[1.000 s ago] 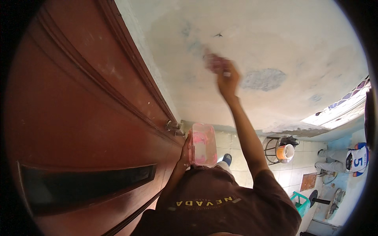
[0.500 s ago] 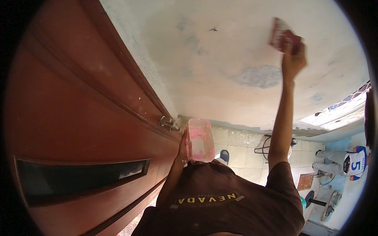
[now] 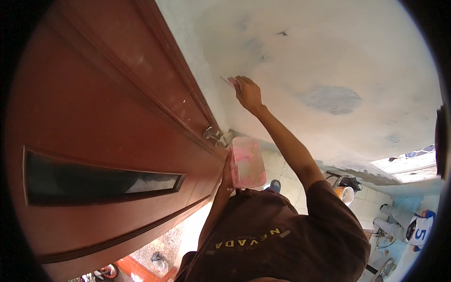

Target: The person applies plaster to a ceiling using a spreader, repeatedly taking more plaster from a container.

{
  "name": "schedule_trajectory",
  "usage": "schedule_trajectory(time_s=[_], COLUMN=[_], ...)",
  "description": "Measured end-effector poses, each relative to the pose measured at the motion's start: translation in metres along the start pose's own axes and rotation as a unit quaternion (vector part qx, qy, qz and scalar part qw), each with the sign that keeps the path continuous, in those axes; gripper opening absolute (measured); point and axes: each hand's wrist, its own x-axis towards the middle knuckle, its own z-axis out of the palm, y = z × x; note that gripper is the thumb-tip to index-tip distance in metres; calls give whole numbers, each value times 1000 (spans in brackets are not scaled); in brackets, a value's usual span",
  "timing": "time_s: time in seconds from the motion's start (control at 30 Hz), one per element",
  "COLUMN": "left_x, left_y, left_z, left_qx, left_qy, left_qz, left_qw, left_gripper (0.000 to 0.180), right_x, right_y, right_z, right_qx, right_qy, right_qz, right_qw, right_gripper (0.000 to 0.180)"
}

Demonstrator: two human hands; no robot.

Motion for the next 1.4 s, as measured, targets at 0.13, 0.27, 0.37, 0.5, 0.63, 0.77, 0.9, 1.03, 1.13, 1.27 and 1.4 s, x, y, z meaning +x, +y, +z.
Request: schedule_trajectory(time_s=[0.13,0.27,0.37,0.5,0.63,0.77,0.9,1.03,1.13,1.27,1.4], left_x=[-4,10,17,28,26,13,17,14,15,27,37], left_y=[2,-5,-2,1,10,21,17,30,42,43,31], left_z=[0,-25,5,9,-12,-28,-54,-50,-37,-31,-51], left_qx=[-8,-97,-64,-118,-79,-25,-7,26,-32,-66,-83], left_qy=[-23,-69,-68,-115,-94,-15,-18,4,-61,-116,-126], left_qz=[-3,-27,-48,-101,-92,-36,-26,-39,-57,-81,-112], left_qw=[1000,992,994,981,988,999,999,999,996,988,982], left_gripper=[73,71,70,69,67,66,68,71,71,71,69], right_x=[10,41,45,34,16,-3,24,54,67,62,34], right_y=[38,21,26,-14,-23,-12,-12,2,-2,-33,-40], right_z=[4,-118,-245,-313,-217,-38,44,11,-104,-258,-261], right_qx=[-57,-17,-66,-75,5,80,-46,-89,-72,-197,-43], right_qy=[121,258,387,507,403,118,94,225,331,489,493], right_qz=[-11,-43,-19,12,-23,10,9,-31,-93,-83,35], right_qw=[991,965,919,859,915,990,994,970,936,846,869], right_gripper=[19,24,15,22,11,13,9,8,10,8,10])
